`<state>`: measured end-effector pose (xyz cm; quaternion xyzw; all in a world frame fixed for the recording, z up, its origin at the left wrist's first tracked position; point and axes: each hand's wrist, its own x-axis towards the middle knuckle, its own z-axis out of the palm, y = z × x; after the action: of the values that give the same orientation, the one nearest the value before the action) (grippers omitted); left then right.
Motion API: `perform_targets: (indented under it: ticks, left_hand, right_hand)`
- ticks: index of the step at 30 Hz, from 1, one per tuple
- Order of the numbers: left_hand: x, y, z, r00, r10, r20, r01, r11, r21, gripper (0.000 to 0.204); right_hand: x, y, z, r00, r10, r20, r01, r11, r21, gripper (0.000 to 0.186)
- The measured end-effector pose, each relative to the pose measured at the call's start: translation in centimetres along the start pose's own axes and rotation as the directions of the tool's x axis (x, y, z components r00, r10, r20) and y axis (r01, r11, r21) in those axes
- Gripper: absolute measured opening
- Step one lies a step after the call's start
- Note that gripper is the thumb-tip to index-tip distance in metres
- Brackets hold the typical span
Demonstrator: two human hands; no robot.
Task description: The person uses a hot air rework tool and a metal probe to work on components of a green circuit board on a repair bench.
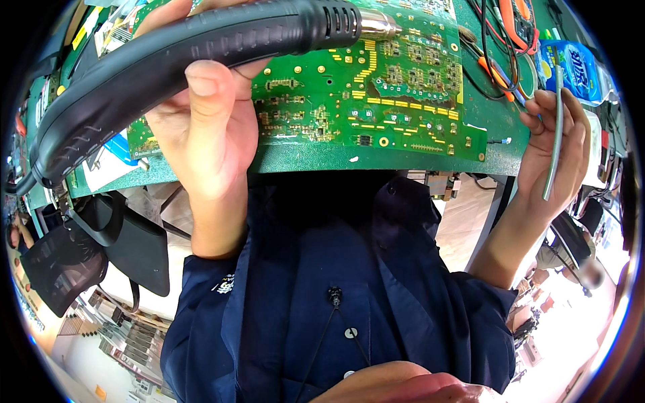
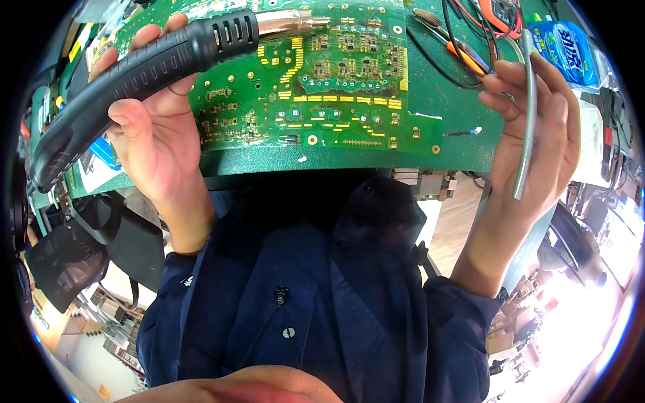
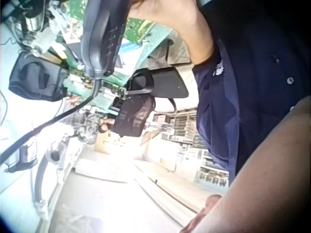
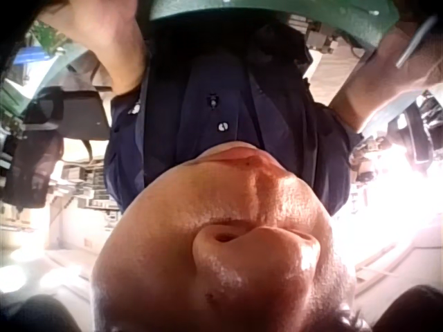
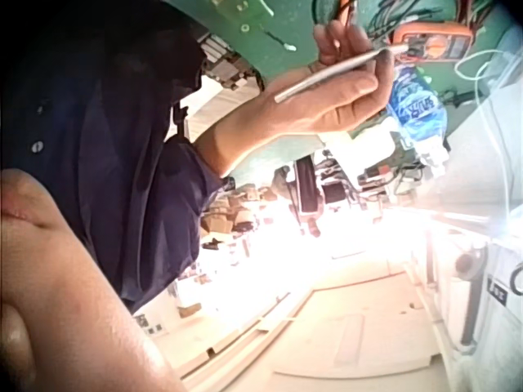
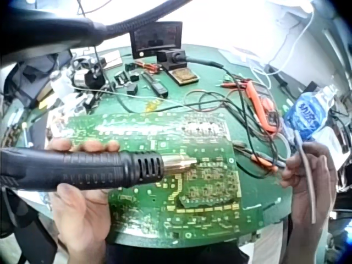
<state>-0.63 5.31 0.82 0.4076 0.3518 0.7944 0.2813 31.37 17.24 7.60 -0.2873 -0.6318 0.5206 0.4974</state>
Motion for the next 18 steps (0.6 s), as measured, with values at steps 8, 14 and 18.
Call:
perform_targets:
  ticks: [8,14,18]
  left_hand:
    - [0.1,0.2,-0.3,1.0,-0.016,0.001,0.016,1.0,0.004,0.061]
    - [0.0,0.3,-0.2,0.999,-0.025,-0.035,0.026,0.999,0.021,0.062]
    - [0.1,0.5,0.0,0.999,-0.035,0.039,0.036,0.998,-0.048,0.063]
  right_hand:
    - [2.5,0.9,-1.8,0.977,0.13,0.172,-0.114,0.989,-0.098,0.023]
    - [3.4,1.8,-1.2,0.982,0.176,0.068,-0.155,0.959,-0.236,0.039]
    - [2.9,3.0,-1.2,0.985,0.167,0.05,-0.149,0.954,-0.259,0.03]
